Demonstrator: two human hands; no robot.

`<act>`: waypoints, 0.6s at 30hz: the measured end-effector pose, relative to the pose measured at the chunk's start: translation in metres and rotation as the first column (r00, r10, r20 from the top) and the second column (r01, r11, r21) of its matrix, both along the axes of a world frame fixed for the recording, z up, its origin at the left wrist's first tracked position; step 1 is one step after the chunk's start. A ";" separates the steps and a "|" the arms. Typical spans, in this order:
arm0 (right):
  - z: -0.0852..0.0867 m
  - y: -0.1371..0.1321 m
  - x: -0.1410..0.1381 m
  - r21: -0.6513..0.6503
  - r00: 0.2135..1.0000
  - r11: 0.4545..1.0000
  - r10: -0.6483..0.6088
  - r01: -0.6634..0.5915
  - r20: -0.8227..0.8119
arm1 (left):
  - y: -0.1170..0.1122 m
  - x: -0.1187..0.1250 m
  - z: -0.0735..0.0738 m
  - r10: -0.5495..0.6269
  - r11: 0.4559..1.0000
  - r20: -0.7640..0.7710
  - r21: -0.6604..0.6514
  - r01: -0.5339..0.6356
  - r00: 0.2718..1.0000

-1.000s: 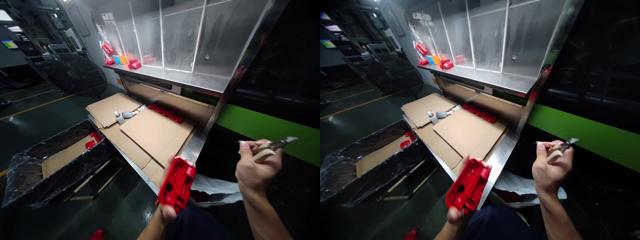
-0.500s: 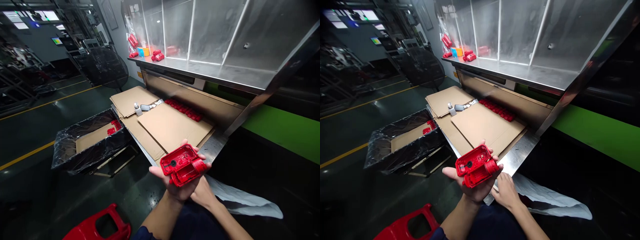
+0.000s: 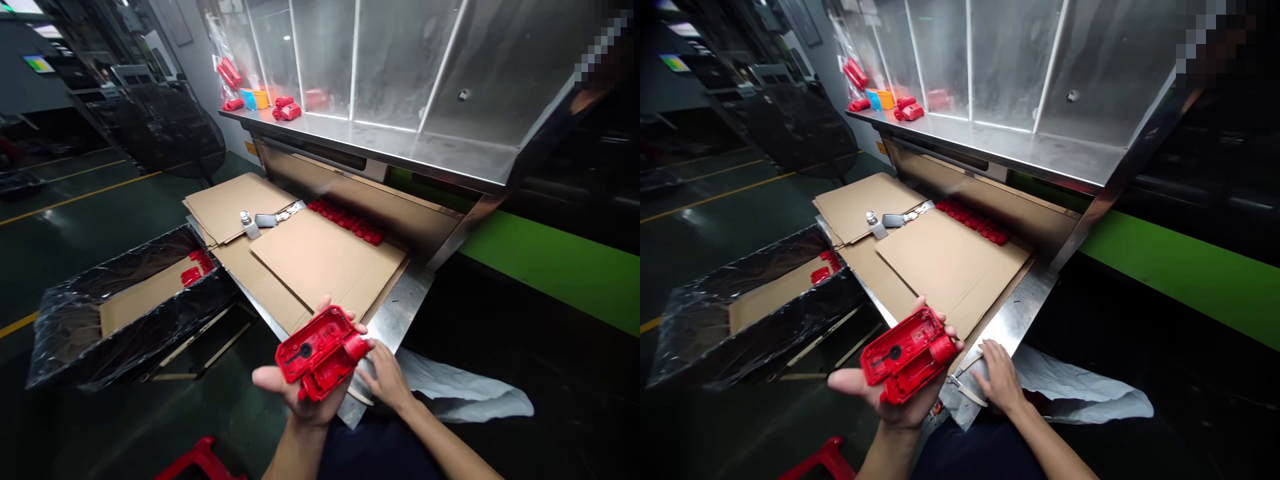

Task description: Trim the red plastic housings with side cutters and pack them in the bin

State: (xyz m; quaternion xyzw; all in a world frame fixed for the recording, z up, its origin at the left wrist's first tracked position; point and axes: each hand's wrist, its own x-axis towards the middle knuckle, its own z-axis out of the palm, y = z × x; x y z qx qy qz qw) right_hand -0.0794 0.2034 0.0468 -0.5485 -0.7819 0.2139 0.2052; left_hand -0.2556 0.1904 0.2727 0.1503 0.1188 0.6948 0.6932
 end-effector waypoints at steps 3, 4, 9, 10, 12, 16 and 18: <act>-0.005 0.051 0.041 -0.038 0.958 0.957 -0.287 0.287 -0.002 | 0.002 -0.015 -0.014 0.036 0.998 -0.198 0.051 -0.027 0.980; -0.006 0.071 0.055 -0.059 0.934 0.933 -0.356 0.356 0.002 | 0.002 -0.020 -0.020 0.032 0.998 -0.267 0.061 -0.016 0.963; -0.010 0.148 0.089 -0.188 0.882 0.865 -0.471 0.465 0.019 | 0.016 -0.038 -0.045 -0.060 0.992 -0.611 0.055 0.118 0.789; -0.009 0.155 0.088 -0.208 0.883 0.863 -0.469 0.461 0.011 | 0.023 -0.040 -0.050 -0.075 0.987 -0.702 0.048 0.153 0.708; -0.009 0.158 0.082 -0.239 0.885 0.862 -0.465 0.447 -0.021 | 0.046 -0.038 -0.060 -0.064 0.971 -0.896 0.047 0.236 0.440; -0.016 0.134 0.073 -0.274 0.842 0.838 -0.521 0.472 -0.142 | 0.128 -0.013 -0.081 0.284 0.831 -0.905 0.067 0.552 -0.317; -0.024 0.114 0.083 -0.295 0.775 0.798 -0.592 0.526 -0.219 | 0.181 0.009 -0.092 0.440 0.725 -0.783 0.021 0.688 -0.440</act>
